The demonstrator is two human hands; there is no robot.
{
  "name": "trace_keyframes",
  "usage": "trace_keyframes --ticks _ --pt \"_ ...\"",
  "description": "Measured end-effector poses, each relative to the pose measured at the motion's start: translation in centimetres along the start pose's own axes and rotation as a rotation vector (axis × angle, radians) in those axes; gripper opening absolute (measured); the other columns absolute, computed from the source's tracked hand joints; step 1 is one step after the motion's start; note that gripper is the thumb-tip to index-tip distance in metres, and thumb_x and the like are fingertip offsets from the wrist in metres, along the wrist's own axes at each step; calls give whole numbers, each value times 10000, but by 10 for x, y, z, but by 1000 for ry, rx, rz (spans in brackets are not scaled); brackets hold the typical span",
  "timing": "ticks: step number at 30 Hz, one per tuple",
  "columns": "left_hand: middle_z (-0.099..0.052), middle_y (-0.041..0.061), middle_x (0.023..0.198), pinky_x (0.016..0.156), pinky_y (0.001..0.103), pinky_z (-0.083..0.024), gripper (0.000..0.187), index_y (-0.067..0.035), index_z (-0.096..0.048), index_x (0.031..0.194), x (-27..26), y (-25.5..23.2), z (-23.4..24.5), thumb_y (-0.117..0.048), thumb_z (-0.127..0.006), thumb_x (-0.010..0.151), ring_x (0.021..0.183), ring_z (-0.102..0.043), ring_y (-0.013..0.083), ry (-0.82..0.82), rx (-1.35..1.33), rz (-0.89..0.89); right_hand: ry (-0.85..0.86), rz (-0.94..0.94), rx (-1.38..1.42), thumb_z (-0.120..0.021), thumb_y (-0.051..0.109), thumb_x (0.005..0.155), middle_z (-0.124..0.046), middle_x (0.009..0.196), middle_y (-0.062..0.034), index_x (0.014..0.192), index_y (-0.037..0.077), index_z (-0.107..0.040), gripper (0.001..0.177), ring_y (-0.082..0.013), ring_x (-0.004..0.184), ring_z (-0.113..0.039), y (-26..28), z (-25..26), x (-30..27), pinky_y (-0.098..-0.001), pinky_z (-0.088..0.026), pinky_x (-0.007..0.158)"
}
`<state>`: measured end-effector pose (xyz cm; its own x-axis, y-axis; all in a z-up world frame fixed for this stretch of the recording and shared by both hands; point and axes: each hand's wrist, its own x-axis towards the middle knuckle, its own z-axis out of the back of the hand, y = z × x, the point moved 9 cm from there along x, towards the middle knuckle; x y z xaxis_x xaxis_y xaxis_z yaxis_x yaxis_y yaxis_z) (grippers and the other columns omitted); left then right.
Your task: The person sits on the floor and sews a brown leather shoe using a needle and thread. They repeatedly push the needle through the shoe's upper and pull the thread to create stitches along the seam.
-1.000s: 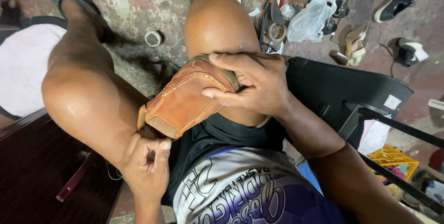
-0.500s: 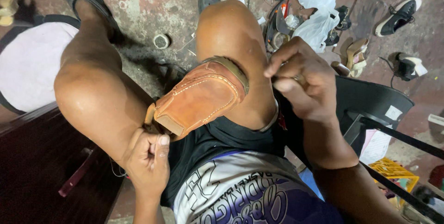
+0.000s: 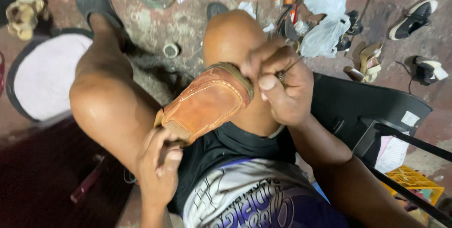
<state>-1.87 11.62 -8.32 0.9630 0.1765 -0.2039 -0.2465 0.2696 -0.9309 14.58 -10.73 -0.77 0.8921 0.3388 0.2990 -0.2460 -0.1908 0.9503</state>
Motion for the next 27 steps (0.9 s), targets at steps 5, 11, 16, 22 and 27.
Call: trace_keyframes --ticks 5,11,16,22,27 --pt "-516 150 1488 1213 432 -376 875 43 -451 1464 21 29 -45 -583 -689 902 1420 -485 284 332 -855 145 151 75 -294 -576 98 1118 -703 1093 -150 1036 25 -509 129 -277 1023 -717 -3 -19 7 -368 -592 959" --pt "-504 218 1508 1202 464 -373 1094 133 -387 1510 55 67 -94 -569 -801 780 1400 -496 325 443 -1394 414 77 162 -355 -555 119 1103 -695 1038 -149 1025 26 -508 130 -281 1010 -710 5 -20 2 -379 -600 913" --pt "-521 193 1516 1222 428 -391 1145 114 -388 1555 65 53 -107 -503 -859 713 1403 -519 289 549 -1442 316 41 224 -317 -557 153 1097 -691 1037 -144 1016 39 -482 159 -261 981 -708 19 -18 10 -388 -620 888" --pt "-569 215 1444 1178 447 -430 1079 132 -412 1517 73 67 -120 -415 -870 708 1325 -572 325 502 -1451 398 18 248 -341 -561 153 1109 -689 1033 -164 1009 26 -486 178 -289 976 -700 20 -5 1 -395 -617 881" --pt "-590 250 1415 1148 506 -443 1038 160 -442 1480 62 72 -112 -382 -882 713 1302 -577 376 474 -1351 414 -103 299 -304 -565 203 1070 -676 992 -169 963 36 -495 210 -275 912 -681 19 9 -15 -394 -614 853"
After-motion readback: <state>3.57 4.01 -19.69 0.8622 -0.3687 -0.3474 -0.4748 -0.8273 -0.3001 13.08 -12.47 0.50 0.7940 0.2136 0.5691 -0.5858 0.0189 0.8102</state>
